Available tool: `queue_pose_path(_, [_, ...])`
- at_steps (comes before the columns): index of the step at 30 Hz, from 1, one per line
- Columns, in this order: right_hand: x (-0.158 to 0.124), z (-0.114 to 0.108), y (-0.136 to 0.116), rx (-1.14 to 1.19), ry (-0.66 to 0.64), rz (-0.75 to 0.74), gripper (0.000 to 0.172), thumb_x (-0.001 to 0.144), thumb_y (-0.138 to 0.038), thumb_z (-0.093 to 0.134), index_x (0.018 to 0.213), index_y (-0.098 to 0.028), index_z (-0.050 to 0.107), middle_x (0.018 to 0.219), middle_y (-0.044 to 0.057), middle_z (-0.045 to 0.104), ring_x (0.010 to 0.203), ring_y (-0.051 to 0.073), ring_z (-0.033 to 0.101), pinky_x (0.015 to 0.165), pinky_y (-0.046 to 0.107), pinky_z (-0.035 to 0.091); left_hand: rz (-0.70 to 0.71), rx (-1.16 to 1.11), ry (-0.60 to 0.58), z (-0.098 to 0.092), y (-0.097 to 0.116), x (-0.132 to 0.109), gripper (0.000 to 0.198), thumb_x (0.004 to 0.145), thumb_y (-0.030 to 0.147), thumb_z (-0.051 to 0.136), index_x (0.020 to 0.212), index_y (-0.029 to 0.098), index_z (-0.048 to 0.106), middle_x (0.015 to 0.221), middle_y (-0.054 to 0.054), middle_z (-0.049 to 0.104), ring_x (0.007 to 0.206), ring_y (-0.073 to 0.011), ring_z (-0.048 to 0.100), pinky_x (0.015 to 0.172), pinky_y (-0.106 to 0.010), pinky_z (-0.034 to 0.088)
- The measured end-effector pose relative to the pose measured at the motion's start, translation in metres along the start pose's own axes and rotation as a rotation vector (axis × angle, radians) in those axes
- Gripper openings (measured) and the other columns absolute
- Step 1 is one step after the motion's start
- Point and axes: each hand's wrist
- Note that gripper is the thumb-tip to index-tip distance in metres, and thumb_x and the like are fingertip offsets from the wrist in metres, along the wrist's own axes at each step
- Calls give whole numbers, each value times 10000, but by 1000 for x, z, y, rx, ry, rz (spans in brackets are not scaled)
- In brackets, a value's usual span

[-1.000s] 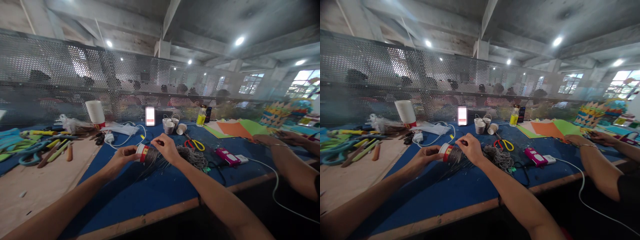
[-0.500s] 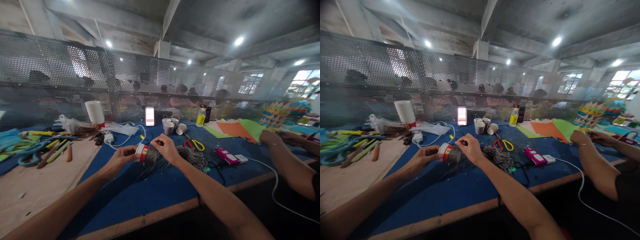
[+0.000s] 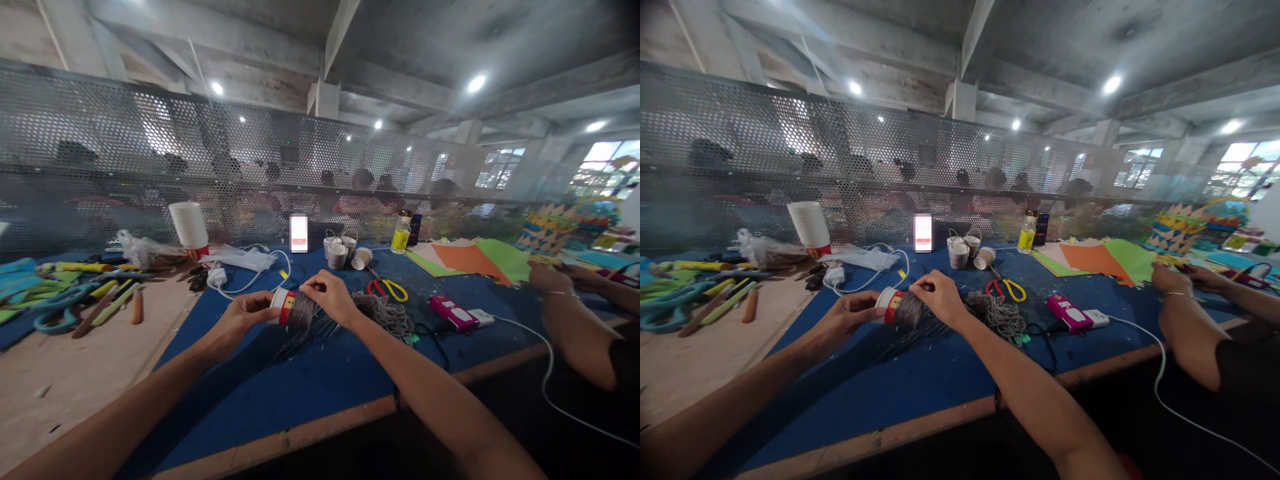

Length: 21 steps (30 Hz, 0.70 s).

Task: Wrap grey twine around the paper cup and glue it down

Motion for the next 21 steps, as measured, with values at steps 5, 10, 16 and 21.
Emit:
queue_pose_path(5, [2, 0, 5, 9, -47, 41, 143, 900, -297, 760, 816, -182, 775, 760, -30, 541, 702, 110, 526, 741, 248, 434, -15, -4, 2, 1, 1, 0, 166, 774, 313, 848, 882, 192, 817, 871, -61, 788, 794, -211, 677, 786, -316, 521])
queue_pose_path(10, [5, -1, 9, -15, -98, 73, 139, 898, -298, 762, 836, -178, 791, 777, -15, 606, 715, 114, 551, 724, 246, 424, -47, -36, -1, 3, 2, -2, 180, 759, 331, 864, 867, 197, 812, 854, -40, 782, 778, -195, 663, 759, -289, 507])
queue_pose_path(16, [8, 0, 13, -37, -151, 122, 140, 887, -300, 765, 833, -179, 808, 802, 6, 680, 732, 123, 591, 733, 248, 440, -68, -59, 5, 1, -4, 0, 215, 744, 339, 881, 894, 198, 821, 868, -41, 781, 769, -193, 667, 754, -291, 515])
queue_pose_path(21, [9, 1, 21, -25, -171, 132, 151, 875, -315, 769, 834, -178, 817, 801, 14, 705, 741, 133, 607, 729, 249, 447, -88, -90, -10, 1, -3, 0, 209, 752, 317, 885, 910, 193, 825, 875, -44, 777, 761, -175, 667, 739, -267, 503])
Point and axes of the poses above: each hand's wrist, its own x-axis towards the middle knuckle, its own z-axis out of the palm, y = z × x
